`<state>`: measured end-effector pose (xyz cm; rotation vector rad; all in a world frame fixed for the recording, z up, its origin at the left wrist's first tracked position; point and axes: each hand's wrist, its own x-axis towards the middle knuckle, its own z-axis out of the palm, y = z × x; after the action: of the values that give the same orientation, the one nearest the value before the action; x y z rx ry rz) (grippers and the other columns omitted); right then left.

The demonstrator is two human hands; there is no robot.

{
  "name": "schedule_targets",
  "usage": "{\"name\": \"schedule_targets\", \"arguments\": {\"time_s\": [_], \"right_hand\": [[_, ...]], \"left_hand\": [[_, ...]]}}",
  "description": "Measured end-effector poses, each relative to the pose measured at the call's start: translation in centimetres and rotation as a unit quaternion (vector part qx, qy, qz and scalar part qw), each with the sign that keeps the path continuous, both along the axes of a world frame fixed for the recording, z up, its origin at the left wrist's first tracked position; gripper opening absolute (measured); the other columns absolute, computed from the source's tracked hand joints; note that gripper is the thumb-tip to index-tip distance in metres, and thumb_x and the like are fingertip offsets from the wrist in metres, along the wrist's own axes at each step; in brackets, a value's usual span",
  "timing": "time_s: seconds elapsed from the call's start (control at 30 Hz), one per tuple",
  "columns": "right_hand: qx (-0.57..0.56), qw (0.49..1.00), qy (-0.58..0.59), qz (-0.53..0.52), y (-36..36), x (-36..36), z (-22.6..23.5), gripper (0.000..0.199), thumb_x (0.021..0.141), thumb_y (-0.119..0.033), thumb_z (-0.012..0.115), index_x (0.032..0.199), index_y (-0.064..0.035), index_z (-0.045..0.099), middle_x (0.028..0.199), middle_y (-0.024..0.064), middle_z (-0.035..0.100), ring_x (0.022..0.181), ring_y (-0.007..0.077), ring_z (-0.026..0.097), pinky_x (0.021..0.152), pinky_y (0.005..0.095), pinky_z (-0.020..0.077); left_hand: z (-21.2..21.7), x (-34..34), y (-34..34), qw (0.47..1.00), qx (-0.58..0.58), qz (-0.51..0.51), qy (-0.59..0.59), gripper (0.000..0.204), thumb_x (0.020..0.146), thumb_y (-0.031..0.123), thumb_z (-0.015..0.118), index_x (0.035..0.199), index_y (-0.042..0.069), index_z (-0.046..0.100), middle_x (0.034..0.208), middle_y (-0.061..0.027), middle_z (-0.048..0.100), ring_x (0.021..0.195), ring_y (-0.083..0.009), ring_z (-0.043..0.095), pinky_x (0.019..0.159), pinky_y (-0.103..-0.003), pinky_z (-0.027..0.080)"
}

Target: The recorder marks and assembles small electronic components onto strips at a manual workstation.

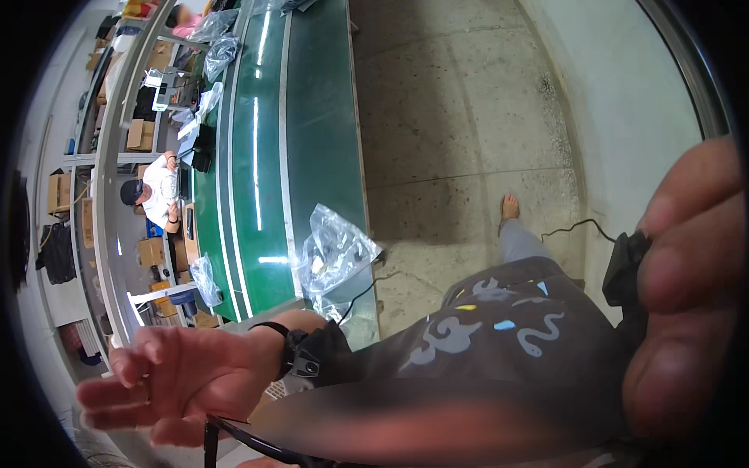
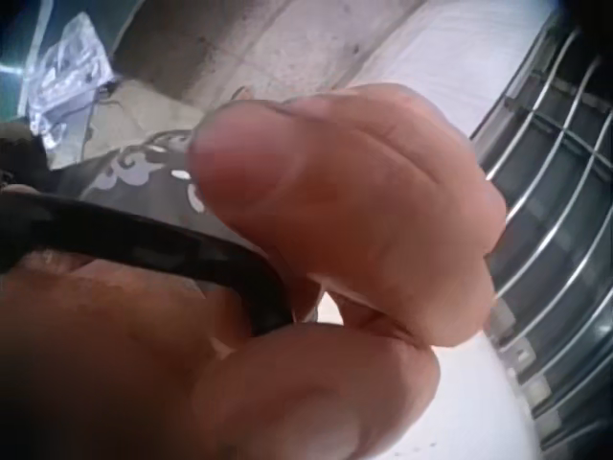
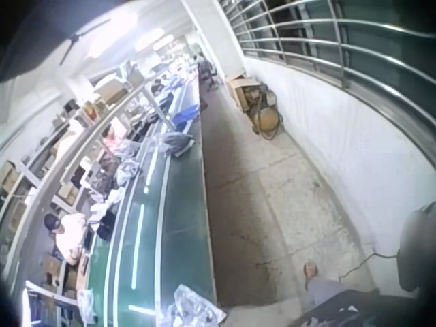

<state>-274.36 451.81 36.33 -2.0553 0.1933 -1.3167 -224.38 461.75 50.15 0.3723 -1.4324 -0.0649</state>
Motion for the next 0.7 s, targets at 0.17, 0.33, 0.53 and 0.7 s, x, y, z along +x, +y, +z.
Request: {"name": "schedule_targets", "arguments": {"time_s": [0.17,0.33,0.53,0.7], "right_hand": [[0.022,1.000,-0.006,0.017,-11.8,1.8,3.1,0.029,0.093,-0.013,0.058,0.117,0.0032,0.059,0.102,0.0109,0.064,0.086,0.0181,0.058,0.076,0.0368,0.0488],[0.040,0.998,0.005,0.047,-19.1,-9.7,0.0,0.029,0.092,-0.012,0.057,0.116,0.0031,0.059,0.101,0.0107,0.064,0.086,0.0180,0.058,0.076,0.0357,0.0485],[0.054,0.997,0.004,0.060,-35.3,4.5,2.5,0.028,0.092,-0.011,0.057,0.116,0.0030,0.059,0.101,0.0104,0.064,0.085,0.0179,0.058,0.077,0.0345,0.0480],[0.079,0.994,0.017,0.076,-46.7,18.9,6.9,0.028,0.092,-0.010,0.056,0.116,0.0029,0.059,0.100,0.0102,0.064,0.085,0.0178,0.058,0.077,0.0335,0.0477]], "left_hand": [[2.1,-3.0,-10.3,0.989,0.062,0.022,-0.133,0.063,0.098,0.028,0.061,0.150,0.009,0.031,0.146,-0.0087,0.048,0.103,-0.0203,0.052,0.079,-0.032,0.044],[4.4,-3.3,-18.7,0.988,0.059,0.050,-0.136,0.064,0.097,0.023,0.061,0.151,0.008,0.030,0.145,-0.0073,0.049,0.102,-0.0207,0.051,0.078,-0.034,0.045],[2.3,-1.9,-29.7,0.989,0.030,0.026,-0.143,0.062,0.101,0.020,0.051,0.156,0.024,0.023,0.159,-0.0035,0.027,0.107,-0.0274,0.051,0.084,-0.043,0.051],[1.6,4.7,-36.9,0.938,0.215,0.089,-0.258,0.051,0.102,0.023,0.049,0.151,0.021,0.033,0.143,0.0004,0.049,0.103,-0.0251,0.052,0.077,-0.037,0.052]]}}
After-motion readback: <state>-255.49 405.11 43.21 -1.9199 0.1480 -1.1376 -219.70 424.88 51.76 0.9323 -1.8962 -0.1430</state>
